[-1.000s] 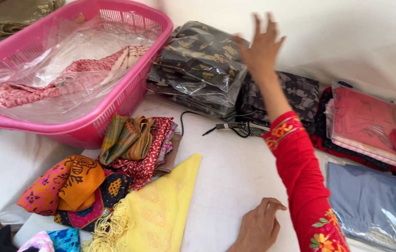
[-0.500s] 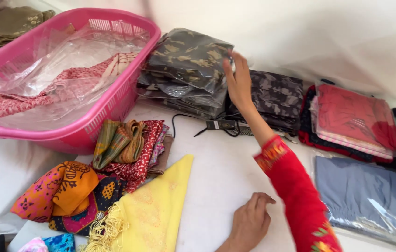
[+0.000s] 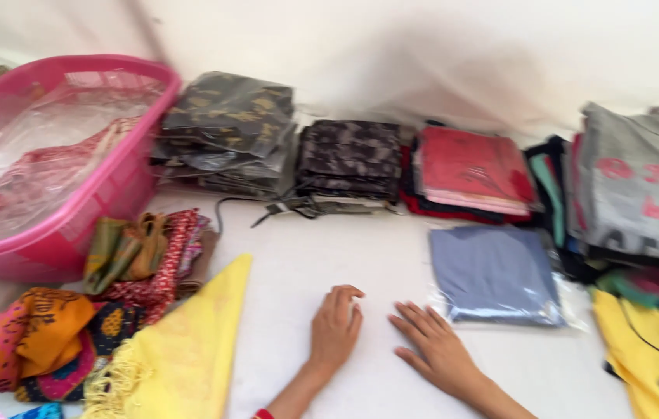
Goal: The person places folded camouflage-patterned pants into clear plastic bags on a white table. They smooth the fabric inside the bag, fold the bag's edges over the item, and place the packaged pants onto a stack. The person repeats this process with additional pairs of pants.
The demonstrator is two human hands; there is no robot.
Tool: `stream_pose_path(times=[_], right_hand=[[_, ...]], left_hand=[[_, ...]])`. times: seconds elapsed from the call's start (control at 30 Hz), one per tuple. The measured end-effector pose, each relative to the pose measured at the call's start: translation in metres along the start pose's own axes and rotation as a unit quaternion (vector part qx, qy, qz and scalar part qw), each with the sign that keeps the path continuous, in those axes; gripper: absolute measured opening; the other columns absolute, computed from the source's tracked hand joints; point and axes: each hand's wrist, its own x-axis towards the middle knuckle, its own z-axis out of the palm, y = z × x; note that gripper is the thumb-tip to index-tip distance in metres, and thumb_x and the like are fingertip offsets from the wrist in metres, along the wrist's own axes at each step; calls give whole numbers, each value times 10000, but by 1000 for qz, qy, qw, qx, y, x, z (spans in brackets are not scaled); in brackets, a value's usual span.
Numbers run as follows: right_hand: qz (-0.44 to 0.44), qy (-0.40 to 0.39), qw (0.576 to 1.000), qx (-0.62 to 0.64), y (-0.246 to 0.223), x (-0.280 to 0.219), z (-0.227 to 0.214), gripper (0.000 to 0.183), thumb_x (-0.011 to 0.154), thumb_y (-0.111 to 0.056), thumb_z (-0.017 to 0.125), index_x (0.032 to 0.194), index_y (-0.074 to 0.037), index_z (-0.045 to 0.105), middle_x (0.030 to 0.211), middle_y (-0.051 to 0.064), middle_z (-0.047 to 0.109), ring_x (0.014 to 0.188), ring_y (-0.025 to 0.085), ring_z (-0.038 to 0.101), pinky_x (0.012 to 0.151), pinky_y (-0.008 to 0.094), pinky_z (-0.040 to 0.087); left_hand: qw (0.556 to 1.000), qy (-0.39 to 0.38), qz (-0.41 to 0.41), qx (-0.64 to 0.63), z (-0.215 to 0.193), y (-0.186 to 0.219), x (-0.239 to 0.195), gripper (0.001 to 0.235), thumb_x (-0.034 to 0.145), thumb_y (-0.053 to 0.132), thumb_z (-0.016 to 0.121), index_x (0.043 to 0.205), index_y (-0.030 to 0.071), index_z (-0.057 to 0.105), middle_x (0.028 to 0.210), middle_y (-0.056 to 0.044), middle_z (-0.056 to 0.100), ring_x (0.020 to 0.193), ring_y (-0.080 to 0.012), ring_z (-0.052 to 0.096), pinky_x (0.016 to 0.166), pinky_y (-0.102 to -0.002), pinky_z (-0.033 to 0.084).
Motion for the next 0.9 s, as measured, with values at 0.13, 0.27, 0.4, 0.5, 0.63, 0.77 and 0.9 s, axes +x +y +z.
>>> stream_pose_path(times=[0.13, 0.27, 0.4, 0.5, 0.63, 0.77, 0.9], right_hand=[[41, -50, 997, 33, -4, 1, -6, 612, 1016, -509, 493, 1520, -166, 446, 1615, 102, 365, 1512, 262, 258, 1225, 487, 132], [-14, 19, 1000, 4, 0, -4, 0, 569, 1021, -431, 514, 1490, -111, 486, 1570, 128, 422, 1495, 292, 301, 1215, 550, 113], [-62, 80, 995, 17, 8, -13, 11, 368, 1009, -255, 549, 1337, -118, 640, 1477, 98, 567, 1469, 268, 438, 1270, 542, 182], [-109, 61, 992, 26, 1, -26, 17, 399, 993, -228, 588, 1359, -84, 651, 1478, 127, 581, 1417, 294, 483, 1238, 483, 275], [-125, -33, 982, 139, -51, -24, -22, 449, 1018, -371, 608, 1348, -66, 618, 1475, 159, 537, 1389, 335, 452, 1155, 469, 327], [-144, -36, 980, 134, -50, -20, -24, 488, 1050, -397, 560, 1418, -77, 587, 1517, 161, 496, 1419, 329, 414, 1174, 501, 273], [-128, -62, 979, 143, -49, -19, -23, 497, 1046, -408, 549, 1428, -90, 577, 1529, 141, 492, 1412, 306, 411, 1181, 486, 269]], left_hand=[[992, -53, 54, 104, 21, -17, -12, 457, 937, 287, 611, 1330, 74, 515, 1403, -124, 517, 1330, -341, 462, 1080, -527, 360], [953, -143, 74, 258, 53, -21, -55, 854, 950, 561, 526, 1556, 33, 237, 1640, -205, 170, 1528, -391, 93, 1166, -669, 63], [930, -146, 237, 240, 103, -14, -150, 1007, 914, 684, 472, 1521, -69, 193, 1580, -387, 34, 1431, -597, 54, 1058, -846, 25], [920, -310, 73, 229, 81, -19, -213, 870, 909, 648, 561, 1485, 35, 341, 1543, -268, 242, 1437, -457, 217, 1125, -653, 146], [811, -527, -174, 187, -142, 118, -11, 679, 901, 594, 695, 1432, 190, 564, 1488, -91, 554, 1447, -247, 463, 1227, -363, 327], [935, -73, 11, 348, -256, -12, 91, 576, 900, 471, 666, 1317, 76, 638, 1358, -192, 619, 1326, -368, 538, 1135, -463, 396], [830, 116, -30, 544, -388, -159, 126, 644, 1080, 522, 487, 1474, 19, 564, 1558, -260, 495, 1551, -433, 409, 1260, -560, 316]])
